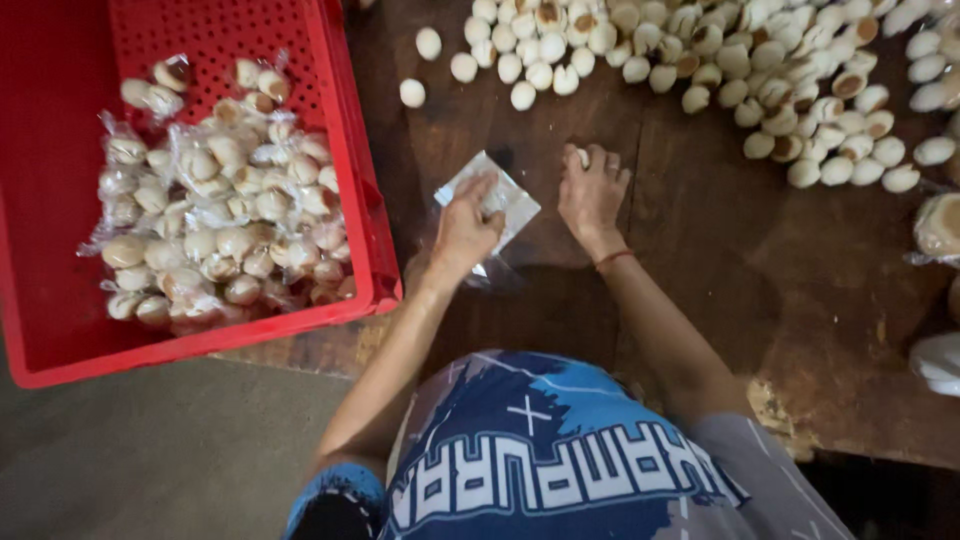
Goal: The person places baked cookies into small plastic bags by hand and places the filled bags into a red crate.
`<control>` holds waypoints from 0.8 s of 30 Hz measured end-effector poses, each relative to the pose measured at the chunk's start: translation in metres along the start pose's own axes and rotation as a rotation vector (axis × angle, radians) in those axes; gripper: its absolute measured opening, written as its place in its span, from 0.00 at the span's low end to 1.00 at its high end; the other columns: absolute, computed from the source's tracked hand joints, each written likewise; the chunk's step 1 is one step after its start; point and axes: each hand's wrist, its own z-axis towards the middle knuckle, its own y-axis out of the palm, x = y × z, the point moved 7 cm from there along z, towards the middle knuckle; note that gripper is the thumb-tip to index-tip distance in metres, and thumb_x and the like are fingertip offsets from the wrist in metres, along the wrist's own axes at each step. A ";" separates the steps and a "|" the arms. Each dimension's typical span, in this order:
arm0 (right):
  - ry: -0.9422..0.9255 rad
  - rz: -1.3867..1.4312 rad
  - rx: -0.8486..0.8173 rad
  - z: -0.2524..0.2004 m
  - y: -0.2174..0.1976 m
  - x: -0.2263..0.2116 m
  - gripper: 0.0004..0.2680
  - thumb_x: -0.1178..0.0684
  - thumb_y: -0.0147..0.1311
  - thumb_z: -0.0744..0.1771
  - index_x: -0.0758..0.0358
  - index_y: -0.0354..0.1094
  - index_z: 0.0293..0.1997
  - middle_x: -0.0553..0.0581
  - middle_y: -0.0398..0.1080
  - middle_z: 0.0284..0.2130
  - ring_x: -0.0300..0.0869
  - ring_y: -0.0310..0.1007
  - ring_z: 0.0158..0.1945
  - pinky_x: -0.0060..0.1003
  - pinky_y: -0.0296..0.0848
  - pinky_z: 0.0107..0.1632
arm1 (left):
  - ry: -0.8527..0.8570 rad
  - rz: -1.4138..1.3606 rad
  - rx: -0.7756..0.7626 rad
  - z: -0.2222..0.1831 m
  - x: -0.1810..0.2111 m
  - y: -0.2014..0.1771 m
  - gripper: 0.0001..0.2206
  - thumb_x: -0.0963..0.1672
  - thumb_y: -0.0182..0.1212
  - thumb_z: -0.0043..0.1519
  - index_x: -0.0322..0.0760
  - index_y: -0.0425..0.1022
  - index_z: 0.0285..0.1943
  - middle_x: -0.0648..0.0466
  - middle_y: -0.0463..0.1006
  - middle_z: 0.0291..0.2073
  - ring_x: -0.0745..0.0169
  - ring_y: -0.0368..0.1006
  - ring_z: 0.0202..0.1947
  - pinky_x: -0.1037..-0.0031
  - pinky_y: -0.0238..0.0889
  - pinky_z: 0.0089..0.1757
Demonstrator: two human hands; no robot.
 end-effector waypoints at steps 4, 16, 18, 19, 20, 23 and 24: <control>0.236 0.245 0.114 -0.002 -0.016 0.031 0.14 0.55 0.57 0.64 0.49 0.67 0.56 0.61 0.71 0.50 0.59 0.72 0.53 0.56 0.75 0.51 | 0.011 -0.044 0.002 0.015 0.010 -0.007 0.26 0.37 0.67 0.54 0.28 0.73 0.66 0.40 0.71 0.65 0.46 0.69 0.66 0.67 0.65 0.60; 0.519 1.827 -0.860 -0.027 -0.018 -0.022 0.16 0.47 0.54 0.72 0.67 0.66 0.63 0.60 0.73 0.44 0.50 0.73 0.41 0.43 0.74 0.34 | 0.039 -0.241 -0.294 0.018 0.060 0.016 0.26 0.33 0.58 0.55 0.35 0.72 0.66 0.47 0.73 0.66 0.55 0.77 0.59 0.71 0.75 0.46; 0.600 1.916 -0.938 -0.024 -0.014 -0.025 0.19 0.41 0.50 0.71 0.67 0.65 0.63 0.60 0.75 0.45 0.51 0.74 0.43 0.45 0.78 0.39 | 0.031 0.047 -0.293 0.015 0.055 0.019 0.26 0.33 0.61 0.54 0.33 0.71 0.66 0.47 0.72 0.65 0.44 0.72 0.60 0.62 0.70 0.53; 0.680 2.001 -1.015 -0.026 -0.014 -0.029 0.23 0.34 0.47 0.71 0.67 0.64 0.62 0.60 0.76 0.45 0.52 0.76 0.46 0.47 0.81 0.43 | 0.031 0.046 -0.293 0.015 0.053 0.022 0.26 0.33 0.61 0.54 0.33 0.71 0.66 0.47 0.72 0.65 0.44 0.72 0.60 0.62 0.70 0.53; 0.683 2.000 -1.014 -0.026 -0.018 -0.030 0.23 0.34 0.47 0.71 0.67 0.64 0.62 0.60 0.76 0.45 0.52 0.76 0.46 0.47 0.81 0.43 | -0.018 0.057 -0.277 0.015 0.048 0.025 0.28 0.33 0.59 0.53 0.31 0.68 0.66 0.44 0.69 0.66 0.44 0.72 0.59 0.63 0.69 0.55; 0.751 1.787 -0.871 -0.026 -0.024 -0.019 0.20 0.46 0.49 0.69 0.66 0.58 0.67 0.60 0.75 0.53 0.55 0.74 0.59 0.54 0.78 0.58 | -0.050 0.078 -0.231 0.015 0.042 0.025 0.28 0.33 0.57 0.53 0.29 0.67 0.67 0.42 0.67 0.66 0.41 0.72 0.59 0.62 0.68 0.56; 0.460 1.730 -0.847 -0.019 -0.036 -0.025 0.21 0.51 0.52 0.69 0.68 0.55 0.70 0.56 0.69 0.60 0.54 0.71 0.63 0.55 0.73 0.61 | -0.033 0.089 -0.196 0.017 0.044 0.022 0.27 0.33 0.58 0.55 0.30 0.69 0.67 0.43 0.69 0.65 0.40 0.71 0.61 0.61 0.67 0.57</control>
